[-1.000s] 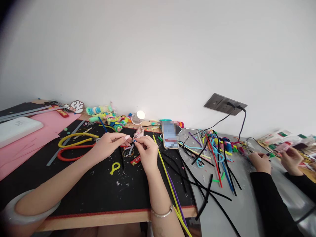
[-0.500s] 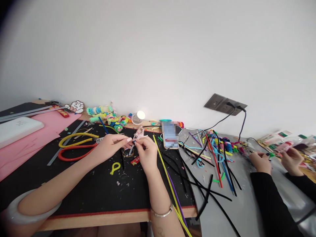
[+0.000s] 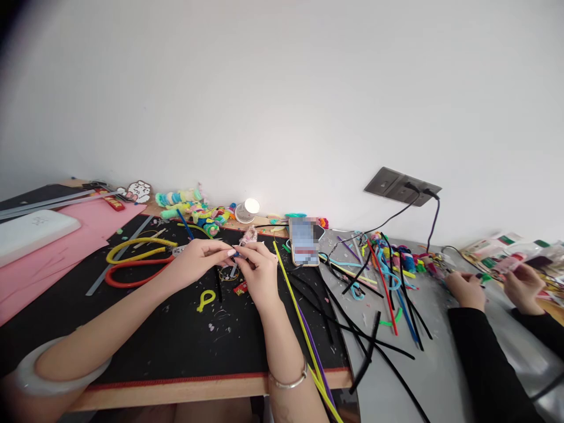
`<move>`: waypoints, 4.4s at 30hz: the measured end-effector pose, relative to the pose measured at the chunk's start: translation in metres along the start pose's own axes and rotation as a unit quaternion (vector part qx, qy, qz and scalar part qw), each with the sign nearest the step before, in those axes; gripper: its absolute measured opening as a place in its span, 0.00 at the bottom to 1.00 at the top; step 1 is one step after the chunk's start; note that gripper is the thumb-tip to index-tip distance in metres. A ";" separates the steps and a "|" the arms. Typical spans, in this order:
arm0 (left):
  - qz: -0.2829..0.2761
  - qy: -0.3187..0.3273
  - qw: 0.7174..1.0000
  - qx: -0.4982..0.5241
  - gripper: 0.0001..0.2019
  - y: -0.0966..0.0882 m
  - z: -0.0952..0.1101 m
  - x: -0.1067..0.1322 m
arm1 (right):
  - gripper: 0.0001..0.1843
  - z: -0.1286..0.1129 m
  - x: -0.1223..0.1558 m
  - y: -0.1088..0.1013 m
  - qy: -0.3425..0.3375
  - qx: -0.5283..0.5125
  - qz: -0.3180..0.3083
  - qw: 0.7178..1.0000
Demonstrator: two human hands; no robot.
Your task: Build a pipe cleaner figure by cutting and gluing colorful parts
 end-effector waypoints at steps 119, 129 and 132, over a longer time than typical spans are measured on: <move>0.056 -0.102 0.981 0.154 0.13 0.008 -0.007 0.006 | 0.10 0.004 0.001 0.009 0.015 -0.013 -0.005 1.000; 0.069 -0.105 0.980 0.153 0.14 0.006 -0.006 0.007 | 0.10 0.002 0.002 0.011 0.026 -0.018 -0.039 0.999; 0.061 -0.108 0.978 0.167 0.15 0.006 0.000 0.008 | 0.13 0.002 0.003 0.009 0.039 -0.024 -0.013 0.999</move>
Point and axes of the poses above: each hand's wrist, its own x-axis away from the middle knuckle, its own y-axis out of the palm, z = x × y, the point moved 5 cm from there along -x, towards the middle knuckle, and after that the axes turned 6 degrees about z, right-handed, at the moved point
